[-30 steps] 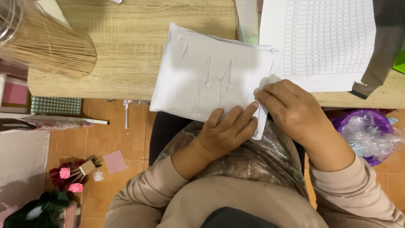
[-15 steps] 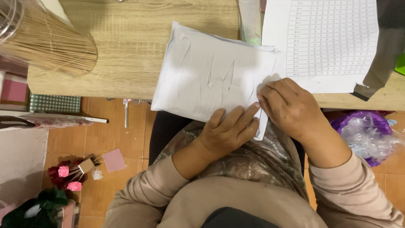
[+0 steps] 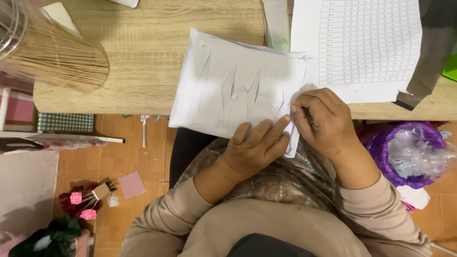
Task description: The person seals a white padded envelope by hand. They smooth the flap, press the adhesive strip, and fold the edges to secure the closure. The person repeats the sealing process on the same envelope multiple times, ensuring the edges are firmly attached.
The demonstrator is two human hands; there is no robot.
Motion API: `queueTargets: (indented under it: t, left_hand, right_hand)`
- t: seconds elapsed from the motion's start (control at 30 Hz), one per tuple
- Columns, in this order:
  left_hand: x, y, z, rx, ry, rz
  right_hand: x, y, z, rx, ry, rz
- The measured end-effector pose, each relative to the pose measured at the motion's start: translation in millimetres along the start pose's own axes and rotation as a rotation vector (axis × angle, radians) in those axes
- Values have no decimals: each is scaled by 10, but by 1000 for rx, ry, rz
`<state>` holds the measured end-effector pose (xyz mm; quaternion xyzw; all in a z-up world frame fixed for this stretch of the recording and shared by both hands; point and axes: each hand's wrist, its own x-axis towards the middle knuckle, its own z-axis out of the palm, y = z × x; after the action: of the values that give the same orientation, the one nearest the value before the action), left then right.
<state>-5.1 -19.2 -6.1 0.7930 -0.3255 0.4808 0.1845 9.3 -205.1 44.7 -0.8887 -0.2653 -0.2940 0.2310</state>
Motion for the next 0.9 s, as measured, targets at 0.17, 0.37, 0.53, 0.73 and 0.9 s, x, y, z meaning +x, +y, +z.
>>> queueTargets:
  t: [0.17, 0.37, 0.53, 0.73, 0.9]
  left_hand:
    - [-17, -3, 8, -10, -5, -2]
    - [-14, -10, 2, -6, -11, -2]
    - [20, -18, -28, -13, -24, -3]
    - [42, -7, -15, -19, 1, -9]
    - [45, -9, -22, -23, -4, -10]
  right_hand:
    - [-2, -9, 20, 71, 53, 25]
    - [-22, -8, 52, 125, 100, 49]
    - [-49, 7, 29, 216, 120, 113]
    - [-144, 47, 24, 305, 136, 201]
    - [-204, 77, 23, 347, 152, 240]
